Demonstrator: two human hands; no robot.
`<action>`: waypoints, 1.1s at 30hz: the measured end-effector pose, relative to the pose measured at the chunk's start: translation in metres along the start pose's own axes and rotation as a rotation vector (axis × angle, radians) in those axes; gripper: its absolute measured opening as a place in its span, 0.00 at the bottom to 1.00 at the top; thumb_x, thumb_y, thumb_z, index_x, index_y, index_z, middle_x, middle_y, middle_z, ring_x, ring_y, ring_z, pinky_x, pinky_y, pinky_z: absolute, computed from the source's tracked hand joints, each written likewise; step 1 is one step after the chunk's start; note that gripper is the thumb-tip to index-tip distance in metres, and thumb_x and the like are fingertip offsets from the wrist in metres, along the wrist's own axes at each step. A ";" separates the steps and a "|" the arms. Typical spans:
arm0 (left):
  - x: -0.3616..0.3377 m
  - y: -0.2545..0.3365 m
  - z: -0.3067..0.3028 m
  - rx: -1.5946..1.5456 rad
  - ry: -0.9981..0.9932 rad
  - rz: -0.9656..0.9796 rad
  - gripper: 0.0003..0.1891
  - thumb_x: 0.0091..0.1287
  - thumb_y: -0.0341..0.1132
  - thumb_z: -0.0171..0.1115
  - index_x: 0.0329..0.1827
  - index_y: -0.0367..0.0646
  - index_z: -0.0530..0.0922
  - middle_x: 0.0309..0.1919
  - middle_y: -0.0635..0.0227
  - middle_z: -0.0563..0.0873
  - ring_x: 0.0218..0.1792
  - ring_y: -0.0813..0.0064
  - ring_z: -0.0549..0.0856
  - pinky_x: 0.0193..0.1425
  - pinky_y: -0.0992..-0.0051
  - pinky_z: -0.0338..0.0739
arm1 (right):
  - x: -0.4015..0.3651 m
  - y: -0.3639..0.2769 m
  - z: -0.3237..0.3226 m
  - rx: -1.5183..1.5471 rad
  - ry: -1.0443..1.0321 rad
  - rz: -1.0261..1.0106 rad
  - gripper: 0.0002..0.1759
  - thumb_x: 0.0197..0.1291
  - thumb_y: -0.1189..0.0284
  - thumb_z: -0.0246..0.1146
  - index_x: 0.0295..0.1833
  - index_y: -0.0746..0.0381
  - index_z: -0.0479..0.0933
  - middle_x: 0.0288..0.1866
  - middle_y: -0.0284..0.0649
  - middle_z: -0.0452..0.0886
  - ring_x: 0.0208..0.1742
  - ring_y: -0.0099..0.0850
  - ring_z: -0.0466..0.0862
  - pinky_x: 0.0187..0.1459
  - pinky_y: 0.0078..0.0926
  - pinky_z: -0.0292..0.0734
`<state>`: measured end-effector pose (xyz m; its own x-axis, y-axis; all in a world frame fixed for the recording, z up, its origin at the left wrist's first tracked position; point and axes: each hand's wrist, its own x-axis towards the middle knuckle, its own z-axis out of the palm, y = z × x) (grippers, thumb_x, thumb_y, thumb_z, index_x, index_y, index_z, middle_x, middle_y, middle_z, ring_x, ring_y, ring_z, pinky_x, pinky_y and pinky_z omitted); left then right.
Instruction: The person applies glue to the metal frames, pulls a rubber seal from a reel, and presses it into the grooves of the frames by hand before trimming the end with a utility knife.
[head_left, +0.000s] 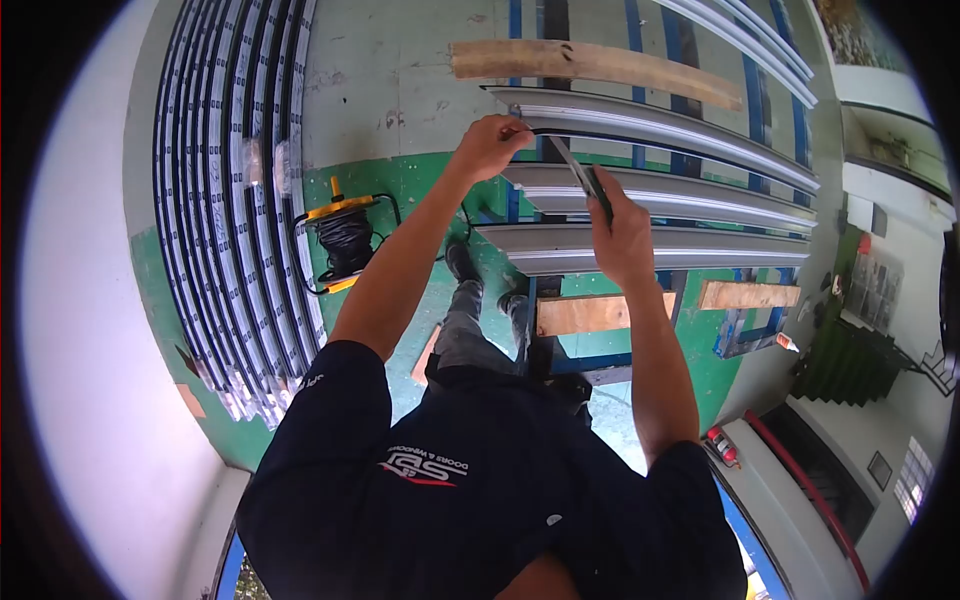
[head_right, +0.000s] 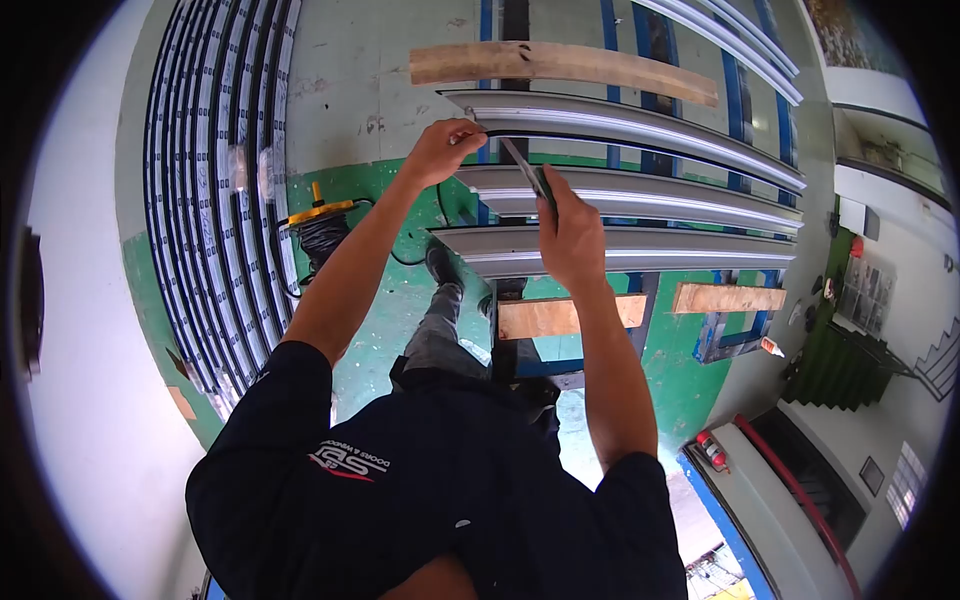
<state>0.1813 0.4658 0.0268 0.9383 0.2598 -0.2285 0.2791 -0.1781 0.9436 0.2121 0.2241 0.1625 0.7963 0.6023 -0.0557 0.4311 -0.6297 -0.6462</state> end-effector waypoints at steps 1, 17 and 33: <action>0.001 0.002 -0.001 0.025 -0.007 -0.016 0.14 0.70 0.39 0.68 0.47 0.35 0.88 0.40 0.61 0.91 0.39 0.73 0.86 0.48 0.70 0.80 | 0.011 -0.002 0.004 -0.060 0.009 -0.072 0.25 0.70 0.75 0.62 0.72 0.61 0.74 0.46 0.57 0.87 0.41 0.57 0.88 0.43 0.47 0.84; 0.001 0.018 0.008 0.164 0.191 -0.036 0.12 0.61 0.40 0.67 0.40 0.45 0.92 0.34 0.58 0.91 0.40 0.53 0.90 0.48 0.58 0.83 | 0.059 -0.020 0.002 -0.496 -0.293 -0.058 0.27 0.73 0.69 0.59 0.76 0.50 0.71 0.38 0.44 0.84 0.36 0.47 0.88 0.40 0.47 0.84; 0.005 0.027 0.011 0.238 0.172 -0.127 0.11 0.63 0.37 0.67 0.38 0.38 0.89 0.34 0.51 0.90 0.40 0.49 0.89 0.48 0.56 0.82 | 0.071 -0.033 0.020 -0.648 -0.330 -0.009 0.27 0.70 0.74 0.60 0.74 0.53 0.73 0.39 0.46 0.85 0.38 0.49 0.88 0.39 0.49 0.83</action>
<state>0.1960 0.4516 0.0486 0.8501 0.4474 -0.2780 0.4509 -0.3453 0.8231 0.2458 0.2975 0.1653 0.6664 0.6610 -0.3449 0.6833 -0.7266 -0.0723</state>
